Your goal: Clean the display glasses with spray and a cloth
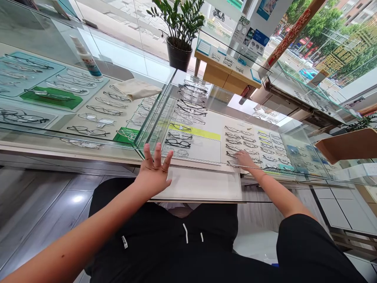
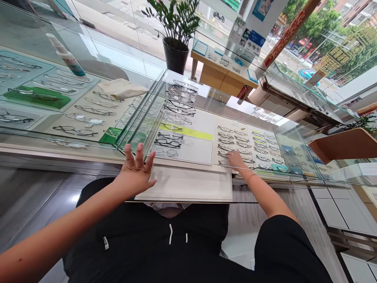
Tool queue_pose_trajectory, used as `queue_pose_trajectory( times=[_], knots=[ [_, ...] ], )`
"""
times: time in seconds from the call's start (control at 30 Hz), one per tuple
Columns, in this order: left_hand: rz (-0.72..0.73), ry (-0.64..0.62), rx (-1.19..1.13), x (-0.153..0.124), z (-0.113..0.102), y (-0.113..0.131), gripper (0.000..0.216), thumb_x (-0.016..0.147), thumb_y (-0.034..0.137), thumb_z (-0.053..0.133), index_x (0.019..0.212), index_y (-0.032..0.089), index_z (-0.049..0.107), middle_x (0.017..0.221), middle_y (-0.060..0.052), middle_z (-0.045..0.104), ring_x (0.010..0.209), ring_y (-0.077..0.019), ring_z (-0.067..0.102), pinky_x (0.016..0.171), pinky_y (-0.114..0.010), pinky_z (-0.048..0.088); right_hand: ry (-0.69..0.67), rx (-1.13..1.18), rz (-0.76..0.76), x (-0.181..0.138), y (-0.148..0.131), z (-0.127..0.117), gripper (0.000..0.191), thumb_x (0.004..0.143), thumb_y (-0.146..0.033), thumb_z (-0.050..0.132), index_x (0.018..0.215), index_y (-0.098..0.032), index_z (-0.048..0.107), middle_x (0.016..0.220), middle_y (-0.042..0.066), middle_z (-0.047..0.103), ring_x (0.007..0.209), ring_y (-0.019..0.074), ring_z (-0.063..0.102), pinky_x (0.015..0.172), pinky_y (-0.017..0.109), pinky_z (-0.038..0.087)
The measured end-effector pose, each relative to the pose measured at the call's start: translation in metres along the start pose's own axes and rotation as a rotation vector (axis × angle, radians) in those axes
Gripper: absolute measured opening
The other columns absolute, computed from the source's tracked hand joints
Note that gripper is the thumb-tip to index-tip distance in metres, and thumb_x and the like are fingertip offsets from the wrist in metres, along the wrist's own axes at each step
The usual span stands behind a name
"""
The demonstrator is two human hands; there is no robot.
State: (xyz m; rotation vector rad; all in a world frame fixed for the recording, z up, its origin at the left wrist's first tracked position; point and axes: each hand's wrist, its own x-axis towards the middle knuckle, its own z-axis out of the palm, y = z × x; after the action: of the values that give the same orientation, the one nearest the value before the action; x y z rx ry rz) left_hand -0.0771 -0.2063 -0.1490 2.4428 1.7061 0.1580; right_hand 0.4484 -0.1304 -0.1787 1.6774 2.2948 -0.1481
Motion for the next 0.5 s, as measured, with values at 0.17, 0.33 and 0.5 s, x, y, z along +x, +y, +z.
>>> queue_pose_trajectory(
  times=[0.17, 0.33, 0.5],
  knots=[
    [0.001, 0.001, 0.007, -0.001, -0.002, 0.002, 0.116, 0.079, 0.037, 0.085, 0.175, 0.007, 0.026, 0.179, -0.038, -0.009, 0.158, -0.0696, -0.02, 0.121, -0.084, 0.018, -0.006, 0.04, 0.091, -0.016, -0.032, -0.024, 0.043, 0.1, -0.022, 0.058, 0.141, -0.014, 0.071, 0.16, 0.021, 0.059, 0.15, 0.0391, 0.046, 0.126, 0.056, 0.033],
    [-0.002, 0.023, -0.032, -0.002, -0.001, 0.002, 0.117, 0.077, 0.034, 0.086, 0.174, 0.005, 0.028, 0.18, -0.037, -0.007, 0.159, -0.0686, -0.02, 0.124, -0.082, 0.013, -0.177, 0.156, 0.053, -0.042, -0.091, -0.058, 0.038, 0.102, -0.028, 0.058, 0.136, -0.019, 0.072, 0.154, 0.019, 0.064, 0.142, 0.0365, 0.057, 0.114, 0.048, 0.046],
    [0.027, 0.025, -0.065, -0.003, 0.003, -0.001, 0.116, 0.081, 0.036, 0.082, 0.177, 0.01, 0.02, 0.18, -0.034, -0.014, 0.158, -0.067, -0.026, 0.118, -0.087, 0.018, -0.577, 0.354, -0.202, -0.075, -0.156, -0.133, 0.028, 0.1, -0.048, 0.066, 0.088, -0.026, 0.078, 0.081, 0.001, 0.078, 0.072, 0.0184, 0.068, 0.065, 0.029, 0.046]
  ],
)
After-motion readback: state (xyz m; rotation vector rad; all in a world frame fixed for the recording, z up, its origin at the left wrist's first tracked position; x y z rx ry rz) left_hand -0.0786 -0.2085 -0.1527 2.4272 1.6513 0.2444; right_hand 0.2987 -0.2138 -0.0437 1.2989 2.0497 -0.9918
